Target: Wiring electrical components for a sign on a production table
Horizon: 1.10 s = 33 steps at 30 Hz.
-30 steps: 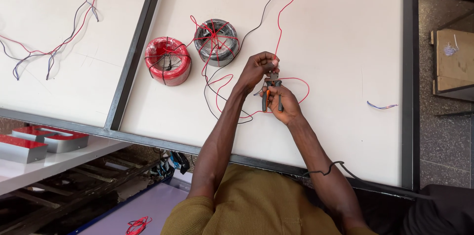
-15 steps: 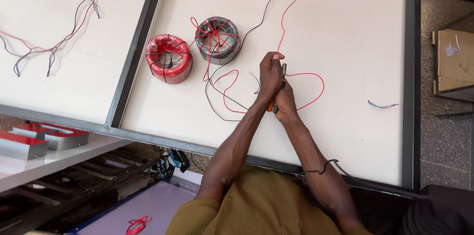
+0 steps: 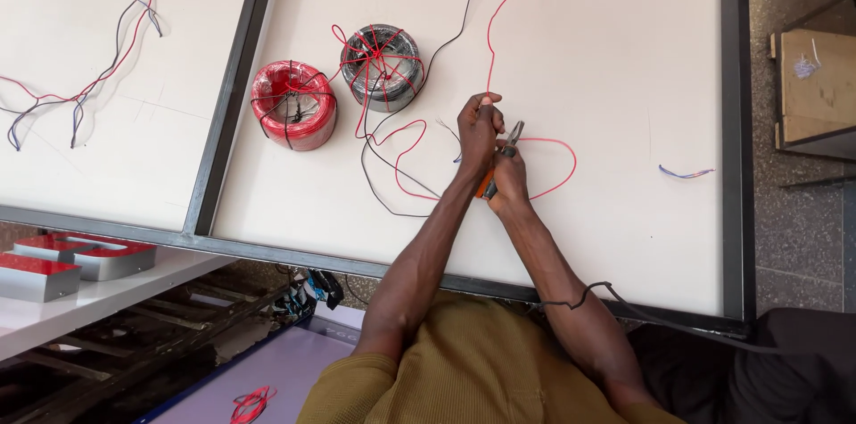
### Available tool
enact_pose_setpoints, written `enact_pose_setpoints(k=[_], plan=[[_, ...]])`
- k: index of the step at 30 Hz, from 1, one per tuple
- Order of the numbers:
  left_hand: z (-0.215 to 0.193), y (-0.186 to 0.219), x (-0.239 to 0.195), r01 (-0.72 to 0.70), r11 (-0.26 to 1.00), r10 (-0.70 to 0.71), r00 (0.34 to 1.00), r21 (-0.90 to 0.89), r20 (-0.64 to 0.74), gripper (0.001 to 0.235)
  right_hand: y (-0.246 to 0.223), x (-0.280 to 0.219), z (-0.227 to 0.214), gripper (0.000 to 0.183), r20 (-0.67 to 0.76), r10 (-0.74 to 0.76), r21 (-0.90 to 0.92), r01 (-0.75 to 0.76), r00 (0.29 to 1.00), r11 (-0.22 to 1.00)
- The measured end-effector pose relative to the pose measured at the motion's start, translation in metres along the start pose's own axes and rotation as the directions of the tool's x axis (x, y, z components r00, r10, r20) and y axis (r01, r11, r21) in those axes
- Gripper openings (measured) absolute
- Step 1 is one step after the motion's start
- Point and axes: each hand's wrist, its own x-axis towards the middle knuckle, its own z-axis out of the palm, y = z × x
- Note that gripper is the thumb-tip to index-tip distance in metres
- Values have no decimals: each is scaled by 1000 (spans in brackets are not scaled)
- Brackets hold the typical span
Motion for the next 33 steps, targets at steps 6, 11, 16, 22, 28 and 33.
enact_pose_setpoints(k=[6,11,16,22,28,33], plan=[[-51,-5,11,35,986,-107,885,163,454,25,-26,-27,29,31,29,66,24,-67,997,997],[-36,-2,15,140,988,-155,895,65,418,25,-7,-18,28,27,-57,44,76,-40,997,996],[-39,-27,43,173,979,-198,931,106,307,25,-33,-57,38,32,-12,184,48,-183,983,982],[-53,-18,52,261,965,-263,961,31,88,32,-74,-107,35,48,359,179,82,-222,916,972],[-64,10,23,336,941,-338,933,34,125,37,-123,5,-39,17,176,-338,-310,378,925,873],[-58,19,5,384,922,-366,905,-48,216,38,-135,59,-53,95,239,-754,-956,286,611,-71]])
